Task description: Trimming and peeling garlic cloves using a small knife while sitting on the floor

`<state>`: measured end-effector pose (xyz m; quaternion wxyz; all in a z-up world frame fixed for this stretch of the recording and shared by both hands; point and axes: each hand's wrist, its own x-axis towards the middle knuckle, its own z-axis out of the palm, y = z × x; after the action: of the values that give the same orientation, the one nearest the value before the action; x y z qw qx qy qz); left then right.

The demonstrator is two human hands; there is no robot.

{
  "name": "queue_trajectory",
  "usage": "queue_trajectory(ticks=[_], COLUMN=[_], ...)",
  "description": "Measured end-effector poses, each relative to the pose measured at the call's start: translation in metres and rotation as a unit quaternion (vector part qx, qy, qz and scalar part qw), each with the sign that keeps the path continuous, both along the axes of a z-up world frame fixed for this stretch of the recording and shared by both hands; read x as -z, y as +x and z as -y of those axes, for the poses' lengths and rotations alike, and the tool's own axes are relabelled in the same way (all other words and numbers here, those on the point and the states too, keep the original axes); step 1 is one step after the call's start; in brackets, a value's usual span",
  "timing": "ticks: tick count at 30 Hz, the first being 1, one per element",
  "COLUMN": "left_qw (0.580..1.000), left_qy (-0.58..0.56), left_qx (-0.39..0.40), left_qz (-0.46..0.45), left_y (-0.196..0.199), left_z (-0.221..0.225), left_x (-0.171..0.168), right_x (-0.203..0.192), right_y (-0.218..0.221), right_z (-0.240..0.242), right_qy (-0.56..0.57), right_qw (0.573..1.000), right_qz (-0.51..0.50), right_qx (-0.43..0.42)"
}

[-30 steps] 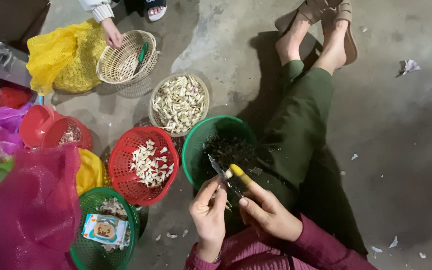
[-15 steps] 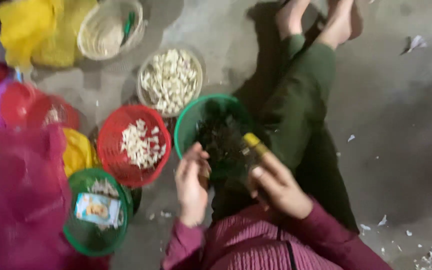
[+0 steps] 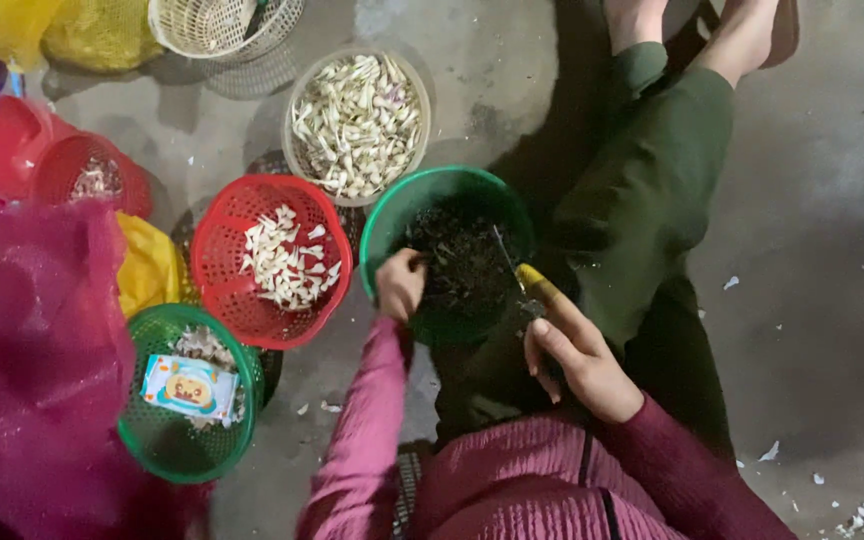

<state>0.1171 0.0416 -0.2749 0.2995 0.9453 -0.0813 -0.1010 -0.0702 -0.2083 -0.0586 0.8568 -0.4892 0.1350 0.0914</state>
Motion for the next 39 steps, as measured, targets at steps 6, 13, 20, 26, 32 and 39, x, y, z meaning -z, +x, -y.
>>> queue_trajectory(ticks=[6, 13, 20, 26, 32, 39], left_qw=[0.991, 0.992, 0.835, 0.715, 0.732, 0.727], left_qy=[0.128, 0.090, -0.475, -0.626, -0.621, -0.625], left_qx=[-0.036, -0.005, -0.166, -0.199, -0.152, -0.125], left_qz=[-0.026, -0.084, -0.222, -0.239, -0.235, -0.256], left_y=[0.020, 0.021, -0.028, -0.078, -0.120, -0.146], left_z=[0.019, 0.020, 0.054, 0.060, 0.082, 0.085], left_x=[0.130, 0.122, -0.109, -0.210, -0.256, -0.272], right_x=[-0.003, 0.002, -0.009, -0.029, -0.027, -0.042], right_y=[0.006, 0.008, -0.001, -0.007, -0.022, -0.029], right_z=[0.002, 0.002, 0.003, -0.006, -0.014, -0.008], right_qy=[0.026, -0.011, 0.047, 0.022, -0.047, -0.101], right_qw=[0.999, 0.999, 0.999, 0.999, 0.992, 0.979], right_qz=[-0.025, -0.029, -0.022, 0.020, 0.108, 0.171], right_qx=[-0.006, -0.025, -0.002, -0.028, -0.038, -0.036])
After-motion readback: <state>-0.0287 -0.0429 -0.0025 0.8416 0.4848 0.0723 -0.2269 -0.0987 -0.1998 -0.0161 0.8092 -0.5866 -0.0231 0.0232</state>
